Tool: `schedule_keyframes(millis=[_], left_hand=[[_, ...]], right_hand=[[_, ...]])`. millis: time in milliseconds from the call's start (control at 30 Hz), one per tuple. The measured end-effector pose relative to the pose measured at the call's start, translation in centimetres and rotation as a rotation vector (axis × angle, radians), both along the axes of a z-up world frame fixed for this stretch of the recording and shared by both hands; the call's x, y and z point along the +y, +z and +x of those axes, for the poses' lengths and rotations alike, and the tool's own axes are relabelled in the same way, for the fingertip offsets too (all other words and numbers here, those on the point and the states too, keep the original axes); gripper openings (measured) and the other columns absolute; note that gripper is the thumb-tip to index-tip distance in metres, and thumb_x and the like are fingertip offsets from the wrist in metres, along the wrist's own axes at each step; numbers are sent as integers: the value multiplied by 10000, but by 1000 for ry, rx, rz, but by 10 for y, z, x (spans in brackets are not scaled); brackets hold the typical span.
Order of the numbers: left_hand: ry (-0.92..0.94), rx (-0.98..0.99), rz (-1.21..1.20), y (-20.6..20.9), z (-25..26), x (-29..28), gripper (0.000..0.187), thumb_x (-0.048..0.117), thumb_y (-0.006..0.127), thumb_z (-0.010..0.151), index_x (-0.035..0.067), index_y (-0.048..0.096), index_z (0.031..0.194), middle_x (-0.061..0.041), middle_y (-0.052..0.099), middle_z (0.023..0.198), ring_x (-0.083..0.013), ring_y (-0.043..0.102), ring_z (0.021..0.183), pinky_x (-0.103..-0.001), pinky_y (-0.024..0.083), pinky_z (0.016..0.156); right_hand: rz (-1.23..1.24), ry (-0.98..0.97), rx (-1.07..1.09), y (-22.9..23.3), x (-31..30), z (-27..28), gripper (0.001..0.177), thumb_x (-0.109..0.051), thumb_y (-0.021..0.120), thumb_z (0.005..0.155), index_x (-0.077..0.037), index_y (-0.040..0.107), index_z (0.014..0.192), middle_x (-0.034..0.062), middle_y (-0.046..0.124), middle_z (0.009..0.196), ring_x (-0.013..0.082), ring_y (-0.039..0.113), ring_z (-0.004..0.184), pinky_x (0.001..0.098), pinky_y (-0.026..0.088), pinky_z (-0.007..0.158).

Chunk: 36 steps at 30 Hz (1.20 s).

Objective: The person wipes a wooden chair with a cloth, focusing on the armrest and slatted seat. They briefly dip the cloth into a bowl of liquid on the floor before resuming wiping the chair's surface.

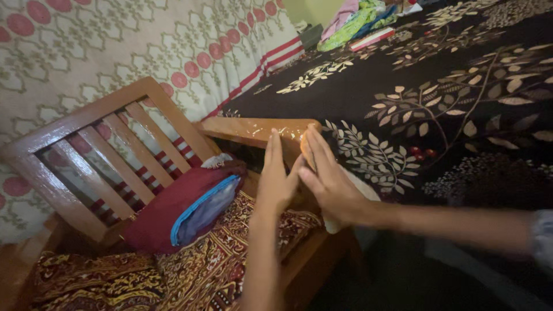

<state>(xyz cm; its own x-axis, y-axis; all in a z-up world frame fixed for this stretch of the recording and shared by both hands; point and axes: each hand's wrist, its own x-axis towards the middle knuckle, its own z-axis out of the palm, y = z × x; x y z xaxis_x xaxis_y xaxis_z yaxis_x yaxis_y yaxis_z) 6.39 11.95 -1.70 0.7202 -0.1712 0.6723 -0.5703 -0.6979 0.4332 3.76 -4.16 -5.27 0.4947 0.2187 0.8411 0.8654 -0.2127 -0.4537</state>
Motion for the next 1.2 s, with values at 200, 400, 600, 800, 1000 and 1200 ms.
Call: schedule_keyframes(millis=[200,400,600,800,1000,1200], left_hand=[[-172,-30,60,-3,2,21,1006,84,736,849,28,84,1614,-255,189,1677,-372,212,1559,-399,228,1238],[-168,-7,62,-4,1,22,1009,-85,636,807,61,73,1631,-238,199,1688,-363,228,1569,-387,238,1249],[-83,5,-25,-9,-1,11,970,-120,523,799,127,122,1647,-174,254,1694,-359,391,1508,-388,418,1157],[38,14,-54,-3,-15,-12,972,-106,543,787,128,100,1620,-196,189,1679,-434,366,1442,-438,403,1106],[164,54,79,4,5,12,909,-101,527,789,180,275,1617,-236,339,1612,-448,485,1363,-458,427,1113],[-3,-121,-28,-17,26,20,870,-114,503,779,99,328,1604,-271,502,1501,-430,511,1384,-449,417,1146]], right_hand=[[-500,-348,-649,-55,-9,58,788,-362,617,989,47,279,1572,248,241,1646,364,172,1569,537,225,1263],[-1067,-253,-302,-100,-29,73,766,-456,603,966,-23,366,1552,156,334,1576,304,250,1500,522,173,1262],[-884,-211,-554,-140,-44,72,807,-508,533,963,60,359,1509,207,277,1623,353,230,1493,523,123,1221],[-976,-180,-475,-109,-47,53,760,-495,485,1007,28,311,1530,212,227,1646,338,109,1548,502,69,1246],[-699,-312,-505,-25,-24,62,808,-453,530,995,37,275,1584,202,197,1675,302,85,1556,497,60,1256],[-494,-285,-611,-31,-17,51,792,-418,621,968,76,342,1521,221,247,1639,401,149,1551,539,118,1272]])
